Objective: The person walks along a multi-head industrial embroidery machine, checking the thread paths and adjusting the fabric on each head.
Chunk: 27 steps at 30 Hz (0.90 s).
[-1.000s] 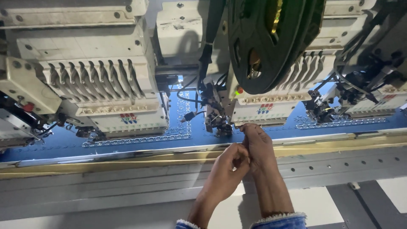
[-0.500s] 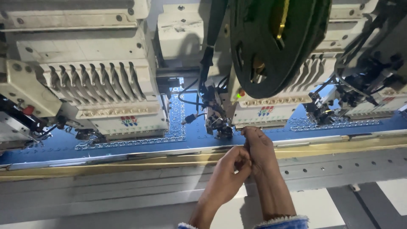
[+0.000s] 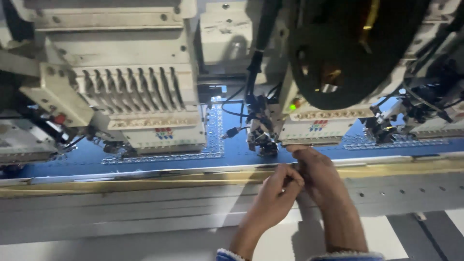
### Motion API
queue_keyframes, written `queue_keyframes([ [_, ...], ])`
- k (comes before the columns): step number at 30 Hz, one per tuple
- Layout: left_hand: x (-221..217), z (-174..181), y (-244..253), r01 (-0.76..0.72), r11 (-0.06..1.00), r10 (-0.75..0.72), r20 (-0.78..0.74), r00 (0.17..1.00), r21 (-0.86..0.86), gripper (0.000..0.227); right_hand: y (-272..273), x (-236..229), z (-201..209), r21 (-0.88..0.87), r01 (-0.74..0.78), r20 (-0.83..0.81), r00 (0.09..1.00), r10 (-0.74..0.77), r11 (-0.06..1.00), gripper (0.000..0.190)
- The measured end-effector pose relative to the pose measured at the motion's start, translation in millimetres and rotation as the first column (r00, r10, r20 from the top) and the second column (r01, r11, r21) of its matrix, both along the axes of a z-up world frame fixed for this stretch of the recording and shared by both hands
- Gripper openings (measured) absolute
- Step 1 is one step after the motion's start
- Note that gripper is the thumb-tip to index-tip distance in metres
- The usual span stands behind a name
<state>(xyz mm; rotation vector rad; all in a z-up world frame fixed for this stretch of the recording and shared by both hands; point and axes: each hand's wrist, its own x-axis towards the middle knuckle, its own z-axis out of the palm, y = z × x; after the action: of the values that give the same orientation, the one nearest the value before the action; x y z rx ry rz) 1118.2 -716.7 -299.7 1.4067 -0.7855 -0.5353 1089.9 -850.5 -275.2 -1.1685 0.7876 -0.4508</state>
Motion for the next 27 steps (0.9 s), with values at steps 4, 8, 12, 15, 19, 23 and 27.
queue_keyframes([
  [4, 1.5, 35.6, 26.6, 0.036, 0.999, -0.034, -0.113, 0.993, 0.018, 0.012, 7.5, -13.9, 8.0, -0.096, -0.178, 0.032, 0.983, 0.182, 0.979, 0.022],
  [8, 10.9, 52.1, 70.5, -0.070, 0.991, 0.076, -0.052, 0.996, 0.112, 0.015, 52.4, -6.0, 2.2, -0.146, -0.309, 0.129, 0.936, 0.328, 0.940, 0.025],
  [12, 27.0, 67.3, 150.3, -0.062, 0.952, 0.115, -0.164, 0.980, 0.298, 0.042, 138.1, 14.6, 1.4, -0.199, -0.347, 0.010, 0.934, 0.356, 0.916, 0.019],
  [15, 44.6, 66.2, 210.0, -0.132, 0.894, 0.205, -0.129, 0.970, 0.428, 0.053, 198.6, 34.3, -2.0, -0.273, -0.437, 0.002, 0.891, 0.454, 0.857, 0.021],
  [19, 75.5, 12.4, 277.0, -0.257, 0.890, 0.252, 0.064, 0.966, 0.378, 0.025, 274.1, 63.9, -12.6, -0.289, -0.527, -0.033, 0.840, 0.541, 0.800, 0.022],
  [23, 89.4, 50.5, 342.9, -0.268, 0.787, 0.304, 0.029, 0.952, 0.556, 0.025, 344.7, 85.7, 4.3, -0.190, -0.536, 0.002, 0.837, 0.547, 0.822, 0.026],
  [27, 105.6, 61.1, 382.8, -0.319, 0.821, 0.355, 0.014, 0.935, 0.473, 0.025, 383.8, 107.4, 4.2, -0.260, -0.462, 0.023, 0.875, 0.484, 0.848, 0.026],
])
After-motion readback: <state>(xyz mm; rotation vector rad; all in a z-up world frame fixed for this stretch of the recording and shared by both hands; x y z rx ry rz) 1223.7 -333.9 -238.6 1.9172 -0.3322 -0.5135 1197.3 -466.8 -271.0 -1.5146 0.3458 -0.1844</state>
